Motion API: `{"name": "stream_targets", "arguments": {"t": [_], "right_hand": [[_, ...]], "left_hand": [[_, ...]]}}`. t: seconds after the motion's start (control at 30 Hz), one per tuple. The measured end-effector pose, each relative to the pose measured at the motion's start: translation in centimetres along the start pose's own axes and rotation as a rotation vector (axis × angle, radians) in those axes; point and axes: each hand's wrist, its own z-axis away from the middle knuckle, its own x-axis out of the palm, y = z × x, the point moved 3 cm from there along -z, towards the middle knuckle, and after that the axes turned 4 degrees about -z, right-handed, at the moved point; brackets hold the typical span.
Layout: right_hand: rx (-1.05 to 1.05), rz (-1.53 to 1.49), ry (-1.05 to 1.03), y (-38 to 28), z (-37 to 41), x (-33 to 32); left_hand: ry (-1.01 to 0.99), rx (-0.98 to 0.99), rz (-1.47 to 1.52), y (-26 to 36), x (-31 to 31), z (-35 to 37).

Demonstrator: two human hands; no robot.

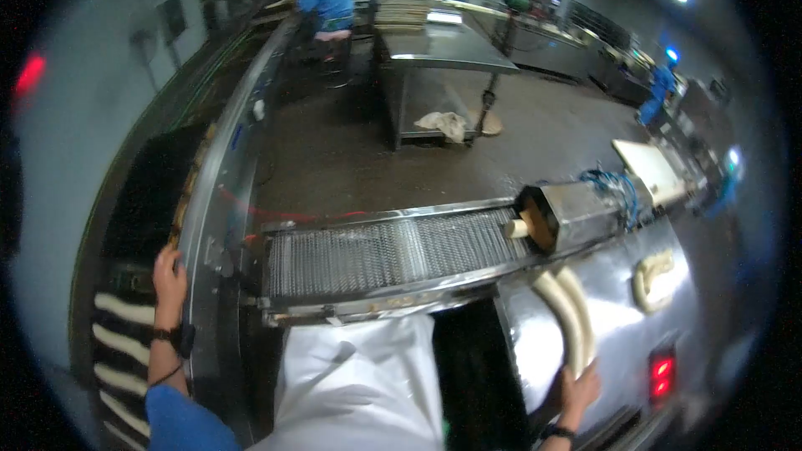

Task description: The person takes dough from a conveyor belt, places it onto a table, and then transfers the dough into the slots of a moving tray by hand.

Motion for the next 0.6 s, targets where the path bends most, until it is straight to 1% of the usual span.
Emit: {"name": "stream_targets", "arguments": {"t": [0.03,0.07,0.1,0.13,0.17,0.2,0.23,0.27,0.33,0.37,0.43,0.47,0.53,0.57,0.6], "right_hand": [[-0.087,-0.021,-0.036,-0.7,0.1,0.1],[-0.15,0.001,-0.029,-1.7,0.1,0.3],[-0.222,0.02,-0.023,-2.2,-0.2,1.0],[-0.339,-0.011,0.127,-1.5,-0.1,2.9],[-0.455,-0.052,0.274,-1.3,-0.8,4.3],[-0.441,-0.036,0.032,-2.6,-1.4,3.3],[-0.412,-0.007,-0.204,-4.4,-0.9,1.5],[-0.461,0.003,-0.204,-6.1,-1.3,1.4],[-0.463,-0.014,-0.484,-8.4,-1.8,1.9],[-0.489,-0.001,-0.477,-9.5,-2.3,2.7],[-0.417,-0.639,-0.572,-12.4,-2.7,5.5],[-0.361,-0.96,-0.617,-13.0,-3.0,6.2],[-0.192,-1.108,-0.674,-19.6,-1.2,1.5],[-0.353,-1.273,-0.687,-21.1,-1.9,1.2],[-0.146,-1.434,-0.713,-22.8,-3.1,1.2]], "left_hand": [[0.071,-0.012,-0.025,-1.8,0.0,-0.5],[0.14,-0.032,-0.06,-4.1,0.3,-0.6],[0.16,-0.15,-0.112,-5.2,0.2,-0.5],[0.18,-0.269,-0.168,-6.0,-0.2,-0.5],[0.123,-0.436,-0.124,-6.6,-0.6,-0.7],[0.073,-0.6,-0.073,-7.4,-0.7,-0.8],[0.045,-0.659,-0.169,-9.3,0.8,-1.1],[0.014,-0.711,-0.256,-10.7,1.9,-0.7],[0.022,-0.827,-0.44,-4.8,-0.9,-0.4],[0.02,-0.856,-0.443,-4.8,-0.9,-0.1],[0.031,-0.57,-0.49,-5.0,-0.8,-0.3],[0.026,-0.588,-0.491,-5.5,-0.6,-0.1],[0.012,-0.457,-0.353,-6.9,0.6,-0.5],[0.01,-0.465,-0.353,-8.5,2.1,-0.4],[-0.028,-0.36,-0.378,-10.4,4.7,-0.4]]}}
